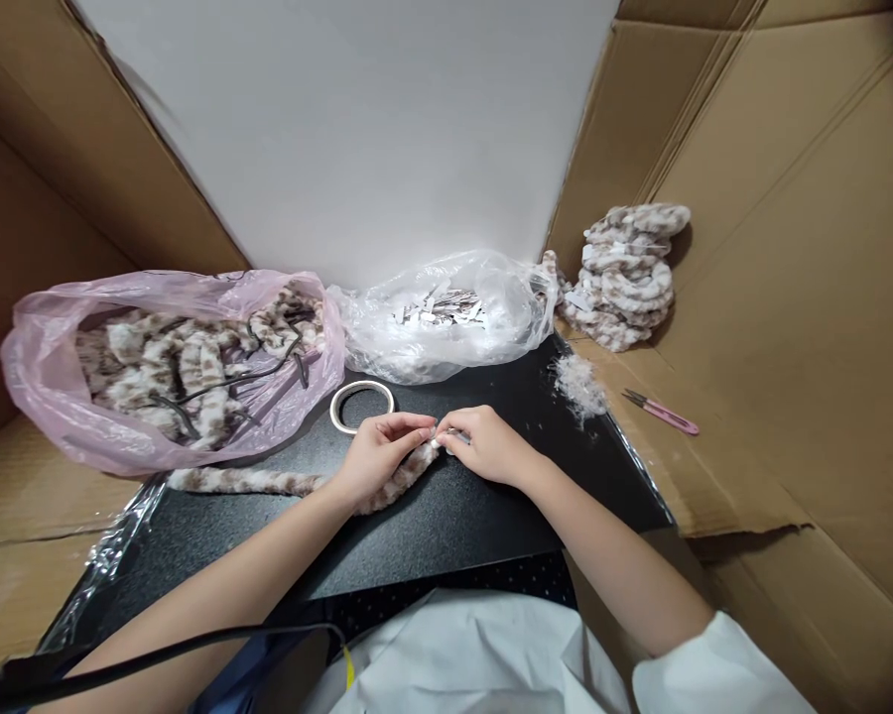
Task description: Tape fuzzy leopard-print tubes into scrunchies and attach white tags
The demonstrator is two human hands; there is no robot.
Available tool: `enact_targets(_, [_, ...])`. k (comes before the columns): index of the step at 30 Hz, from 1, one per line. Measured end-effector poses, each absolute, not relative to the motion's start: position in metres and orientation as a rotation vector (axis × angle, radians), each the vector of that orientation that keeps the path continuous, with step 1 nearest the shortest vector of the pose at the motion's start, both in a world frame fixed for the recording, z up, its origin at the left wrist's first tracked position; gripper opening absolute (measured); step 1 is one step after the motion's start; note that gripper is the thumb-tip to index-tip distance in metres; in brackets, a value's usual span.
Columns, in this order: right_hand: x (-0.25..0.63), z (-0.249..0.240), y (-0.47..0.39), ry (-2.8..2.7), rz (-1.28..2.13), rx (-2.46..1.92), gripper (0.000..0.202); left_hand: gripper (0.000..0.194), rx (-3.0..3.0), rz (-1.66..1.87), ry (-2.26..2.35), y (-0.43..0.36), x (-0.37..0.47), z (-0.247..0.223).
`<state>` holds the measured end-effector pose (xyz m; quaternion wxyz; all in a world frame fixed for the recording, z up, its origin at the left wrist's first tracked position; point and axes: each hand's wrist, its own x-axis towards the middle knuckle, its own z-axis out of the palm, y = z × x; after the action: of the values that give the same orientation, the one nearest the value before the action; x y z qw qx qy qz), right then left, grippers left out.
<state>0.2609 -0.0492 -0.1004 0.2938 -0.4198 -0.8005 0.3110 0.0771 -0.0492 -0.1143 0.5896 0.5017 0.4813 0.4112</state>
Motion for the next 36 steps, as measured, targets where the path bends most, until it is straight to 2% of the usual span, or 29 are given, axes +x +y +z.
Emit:
enact_targets(7, [0.261,-0.102,-0.048,-1.903,1.009,-1.250,0.011,0.047,1.284,0.904,1.082,-0.051,0.075,-0.116])
enact_targets(12, [0.258,-0.107,-0.045,-1.570,1.282,-1.321,0.005,0.037,1.428,0.992,1.143,-0.053,0.077,-0.115])
enact_targets(20, [0.252,-0.108,-0.043,-1.021,1.723,-1.266,0.019,0.019,1.879,1.044,1.128,-0.057,0.076,-0.110])
enact_targets(26, [0.254,-0.104,-0.043,-0.620,2.124,-1.125,0.020,0.019,2.195,1.092,1.100,-0.059,0.072,-0.110])
enact_targets(31, [0.254,-0.104,-0.042,-0.547,2.247,-1.085,0.025,0.014,2.286,1.122,1.104,-0.061,0.071,-0.113])
enact_targets(36, [0.254,-0.102,-0.044,-0.575,2.233,-1.104,0.026,0.014,2.240,1.115,1.068,-0.061,0.071,-0.112])
